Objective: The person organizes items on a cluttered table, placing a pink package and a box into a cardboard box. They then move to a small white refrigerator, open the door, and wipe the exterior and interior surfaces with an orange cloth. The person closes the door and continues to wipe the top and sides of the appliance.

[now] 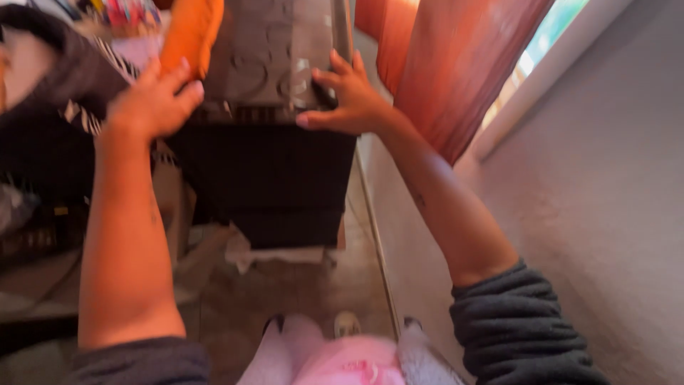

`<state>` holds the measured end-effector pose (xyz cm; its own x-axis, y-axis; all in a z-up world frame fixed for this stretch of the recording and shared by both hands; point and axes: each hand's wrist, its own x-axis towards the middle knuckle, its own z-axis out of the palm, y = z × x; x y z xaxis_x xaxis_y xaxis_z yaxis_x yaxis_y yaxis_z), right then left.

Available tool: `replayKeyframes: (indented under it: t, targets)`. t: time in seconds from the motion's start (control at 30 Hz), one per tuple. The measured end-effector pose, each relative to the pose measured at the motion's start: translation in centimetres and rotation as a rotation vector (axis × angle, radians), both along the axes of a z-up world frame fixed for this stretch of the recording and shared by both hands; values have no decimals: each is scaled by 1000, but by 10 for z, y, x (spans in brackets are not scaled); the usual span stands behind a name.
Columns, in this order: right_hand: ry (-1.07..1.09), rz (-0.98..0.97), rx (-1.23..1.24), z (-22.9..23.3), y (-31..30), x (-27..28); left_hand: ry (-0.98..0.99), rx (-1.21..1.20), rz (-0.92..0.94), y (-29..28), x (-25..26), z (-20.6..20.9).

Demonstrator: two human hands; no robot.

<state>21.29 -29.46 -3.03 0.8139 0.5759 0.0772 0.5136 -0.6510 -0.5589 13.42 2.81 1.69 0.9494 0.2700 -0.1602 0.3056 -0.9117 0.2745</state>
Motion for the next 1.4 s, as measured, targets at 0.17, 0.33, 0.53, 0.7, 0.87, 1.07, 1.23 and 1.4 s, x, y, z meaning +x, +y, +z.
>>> replayKeyframes:
  t: [0.17, 0.33, 0.53, 0.7, 0.87, 1.07, 1.23, 1.4]
  targets:
    - [-29, 31, 87, -3, -13, -19, -22, 26, 71, -22, -14, 13]
    - [-53, 13, 135, -9, -13, -19, -34, 38, 82, -23, -12, 11]
    - [-38, 34, 111, -4, -15, -20, -19, 15, 99, -29, -16, 16]
    - [20, 37, 75, 8, -18, -24, 7, 14, 100, -30, -18, 21]
    - [-71, 44, 88, -3, -15, -14, -30, 54, 23, -12, -7, 4]
    - [-87, 43, 66, 5, -13, -11, -25, 29, 56, -16, -14, 10]
    - [-133, 47, 86, -3, -11, -6, -16, 46, 57, -12, -13, 6]
    - [-406, 193, 206, -31, -12, 25, -52, 78, 37, -8, -9, 9]
